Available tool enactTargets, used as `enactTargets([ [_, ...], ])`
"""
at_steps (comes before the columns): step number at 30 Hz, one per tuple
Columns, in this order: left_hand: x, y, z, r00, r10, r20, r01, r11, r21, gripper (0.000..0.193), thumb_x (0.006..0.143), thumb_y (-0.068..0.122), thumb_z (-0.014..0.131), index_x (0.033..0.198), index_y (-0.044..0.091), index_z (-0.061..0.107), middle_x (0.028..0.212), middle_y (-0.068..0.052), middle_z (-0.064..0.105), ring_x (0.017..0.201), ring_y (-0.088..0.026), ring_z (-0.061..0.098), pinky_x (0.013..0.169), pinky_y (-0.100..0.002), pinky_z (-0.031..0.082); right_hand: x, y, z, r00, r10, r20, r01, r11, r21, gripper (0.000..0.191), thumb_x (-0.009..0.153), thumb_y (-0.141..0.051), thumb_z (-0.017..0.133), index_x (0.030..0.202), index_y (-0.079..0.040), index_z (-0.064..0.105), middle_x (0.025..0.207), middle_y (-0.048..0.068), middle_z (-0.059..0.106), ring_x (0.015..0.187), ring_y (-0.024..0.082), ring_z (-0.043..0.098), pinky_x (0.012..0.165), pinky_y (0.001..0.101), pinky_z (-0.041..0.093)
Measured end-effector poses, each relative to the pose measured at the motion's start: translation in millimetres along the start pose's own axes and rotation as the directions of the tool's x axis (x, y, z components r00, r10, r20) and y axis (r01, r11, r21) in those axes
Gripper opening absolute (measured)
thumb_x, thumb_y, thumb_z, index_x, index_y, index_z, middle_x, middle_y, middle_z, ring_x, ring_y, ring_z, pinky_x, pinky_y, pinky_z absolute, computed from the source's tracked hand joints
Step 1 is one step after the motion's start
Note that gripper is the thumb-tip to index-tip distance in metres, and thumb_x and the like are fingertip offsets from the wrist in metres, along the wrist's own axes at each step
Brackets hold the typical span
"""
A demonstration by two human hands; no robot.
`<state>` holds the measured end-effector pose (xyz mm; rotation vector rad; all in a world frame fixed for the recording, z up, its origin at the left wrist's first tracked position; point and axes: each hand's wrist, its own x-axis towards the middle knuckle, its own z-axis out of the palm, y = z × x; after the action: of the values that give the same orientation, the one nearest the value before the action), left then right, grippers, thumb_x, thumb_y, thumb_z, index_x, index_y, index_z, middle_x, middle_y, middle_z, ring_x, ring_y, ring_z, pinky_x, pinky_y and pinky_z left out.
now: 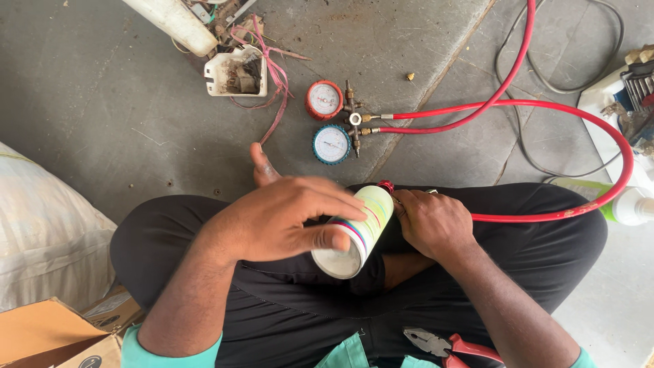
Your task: The person sits on the floor and attaches a manifold gauge hose fitting to a refrigerant can, threading the valve adapter onto the can by hand and tightening it with pliers, then connects the hose to the adapter and checks the fitting.
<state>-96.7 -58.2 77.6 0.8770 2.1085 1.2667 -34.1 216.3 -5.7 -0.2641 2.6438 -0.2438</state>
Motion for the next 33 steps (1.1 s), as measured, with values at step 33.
enactTargets([
  [33,10.9,-4.7,16.4,0.990,0.098,0.098,-0.105,0.992,0.071,0.068,0.101,0.066,0.037,0.099,0.014,0.081,0.112,-0.001,0.079,0.125,-0.027,0.064,0.115,-0.050,0.037,-0.6,1.2,1.7,1.000,-0.026,-0.017,0.026,1.000,0.001,0.024,0.094,-0.034,0.061,0.108,-0.017,0.071,0.091,0.005,0.076,0.084,0.030,0.073,0.069,0.0450,0.058],
])
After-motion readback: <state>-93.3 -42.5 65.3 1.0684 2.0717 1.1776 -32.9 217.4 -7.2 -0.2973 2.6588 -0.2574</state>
